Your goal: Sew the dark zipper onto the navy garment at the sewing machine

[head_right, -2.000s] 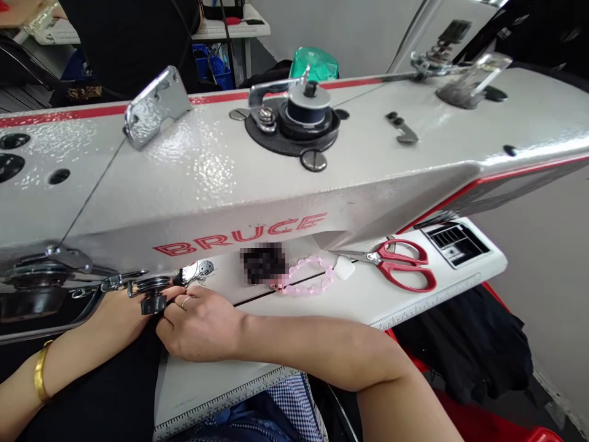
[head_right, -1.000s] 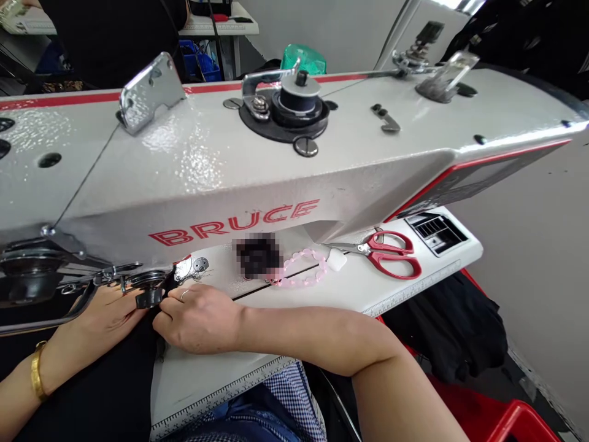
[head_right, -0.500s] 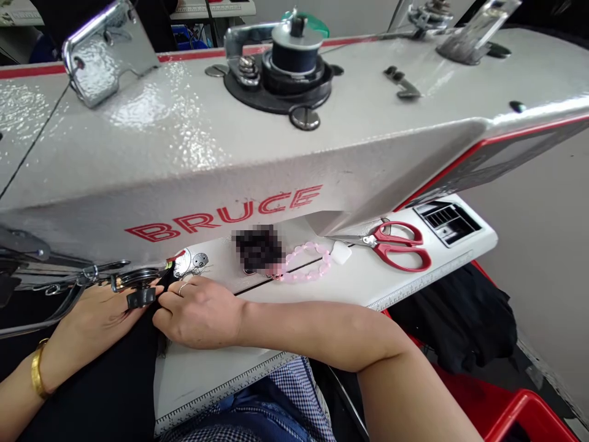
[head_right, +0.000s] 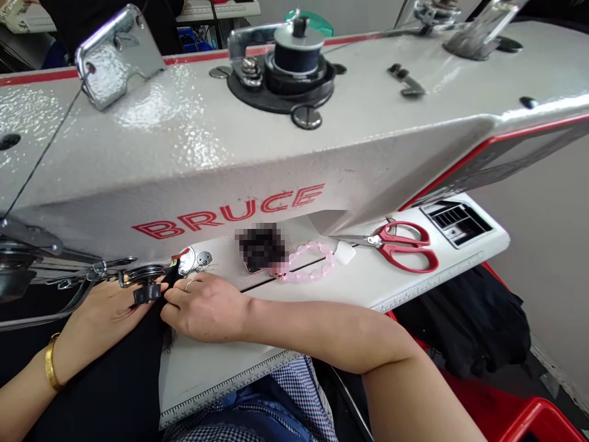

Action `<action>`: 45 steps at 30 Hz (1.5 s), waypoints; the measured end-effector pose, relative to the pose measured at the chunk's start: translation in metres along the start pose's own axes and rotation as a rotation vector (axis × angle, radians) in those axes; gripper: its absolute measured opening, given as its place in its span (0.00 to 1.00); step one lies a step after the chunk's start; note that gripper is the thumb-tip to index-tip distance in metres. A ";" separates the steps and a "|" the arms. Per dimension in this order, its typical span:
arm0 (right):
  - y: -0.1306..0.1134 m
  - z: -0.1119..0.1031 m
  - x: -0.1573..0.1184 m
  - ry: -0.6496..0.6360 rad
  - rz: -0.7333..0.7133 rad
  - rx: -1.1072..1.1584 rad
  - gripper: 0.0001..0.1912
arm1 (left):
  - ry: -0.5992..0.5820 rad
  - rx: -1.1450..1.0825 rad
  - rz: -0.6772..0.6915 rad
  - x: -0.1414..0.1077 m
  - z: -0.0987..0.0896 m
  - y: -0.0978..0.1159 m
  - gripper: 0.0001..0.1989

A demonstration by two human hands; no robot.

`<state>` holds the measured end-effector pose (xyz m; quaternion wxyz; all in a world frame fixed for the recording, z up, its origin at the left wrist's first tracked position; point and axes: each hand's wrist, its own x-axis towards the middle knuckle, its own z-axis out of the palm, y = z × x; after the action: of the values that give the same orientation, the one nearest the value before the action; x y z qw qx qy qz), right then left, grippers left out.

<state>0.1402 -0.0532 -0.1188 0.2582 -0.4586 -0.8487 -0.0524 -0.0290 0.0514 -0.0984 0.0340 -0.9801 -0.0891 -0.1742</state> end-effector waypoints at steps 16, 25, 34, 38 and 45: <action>0.002 -0.001 -0.003 -0.065 0.077 -0.047 0.09 | -0.061 0.019 -0.039 -0.016 0.008 -0.005 0.09; 0.000 -0.004 -0.003 -0.087 0.088 -0.039 0.09 | -0.172 -0.158 -0.226 -0.009 0.004 -0.006 0.14; -0.003 -0.004 -0.001 -0.140 0.110 -0.008 0.08 | -0.202 -0.144 -0.334 -0.010 0.000 -0.007 0.14; -0.002 -0.004 -0.002 -0.151 0.110 0.017 0.09 | -0.211 -0.176 -0.321 -0.003 -0.004 -0.004 0.15; -0.001 -0.004 -0.003 -0.130 0.092 0.075 0.11 | -0.185 -0.127 -0.353 -0.004 -0.005 -0.006 0.13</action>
<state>0.1423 -0.0569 -0.1168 0.2216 -0.4896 -0.8431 0.0210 -0.0354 0.0560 -0.0951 -0.0675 -0.9613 -0.2509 -0.0919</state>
